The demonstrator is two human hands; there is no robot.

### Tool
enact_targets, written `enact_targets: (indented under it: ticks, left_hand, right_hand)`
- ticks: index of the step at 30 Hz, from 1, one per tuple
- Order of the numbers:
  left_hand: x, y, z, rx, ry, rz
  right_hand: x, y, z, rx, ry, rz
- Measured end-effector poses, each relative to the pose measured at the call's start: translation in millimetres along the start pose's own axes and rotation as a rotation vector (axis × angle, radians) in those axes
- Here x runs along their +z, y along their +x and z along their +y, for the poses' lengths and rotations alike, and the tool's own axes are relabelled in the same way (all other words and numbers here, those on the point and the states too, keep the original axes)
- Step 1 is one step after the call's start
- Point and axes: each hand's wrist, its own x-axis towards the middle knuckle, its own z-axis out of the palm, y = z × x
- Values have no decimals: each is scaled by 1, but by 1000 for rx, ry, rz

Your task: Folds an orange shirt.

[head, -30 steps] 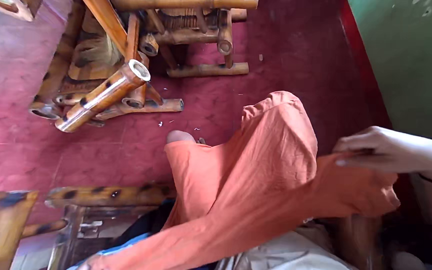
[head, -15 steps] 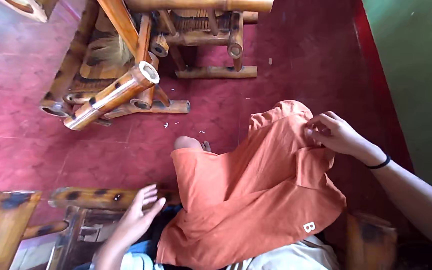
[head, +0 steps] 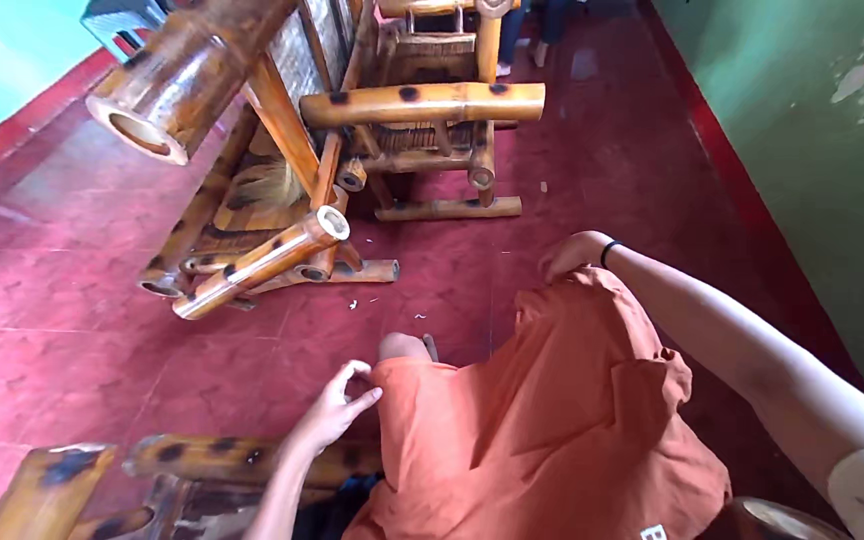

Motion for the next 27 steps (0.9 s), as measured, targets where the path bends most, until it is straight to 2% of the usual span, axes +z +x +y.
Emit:
enact_targets:
  ticks: [4,6,8,11,18,24,27]
  left_hand:
    - [-12,6,-8,87,47,16]
    - [-16,7,-6,93,71,83]
    - [-20,4,-5,104,98,147]
    - [-27,-2,-2,129,160,227]
    - [-58,-10,6,149,434,333]
    - [-68,3,21,6,521,355]
    - [-64,8,22,5,554,330]
  right_hand:
    - [-2,23,-4,-10,-27,-4]
    - [-7,21,-3,-44,11,93]
    - [-12,19,9,-95,163,239]
    - [-31,-8,19,-134,359,383]
    - [-55,-89,48,-225,612,520]
    - [-40,-85,55,-246,649,645]
    - [-35,-73,56,-240,674,703]
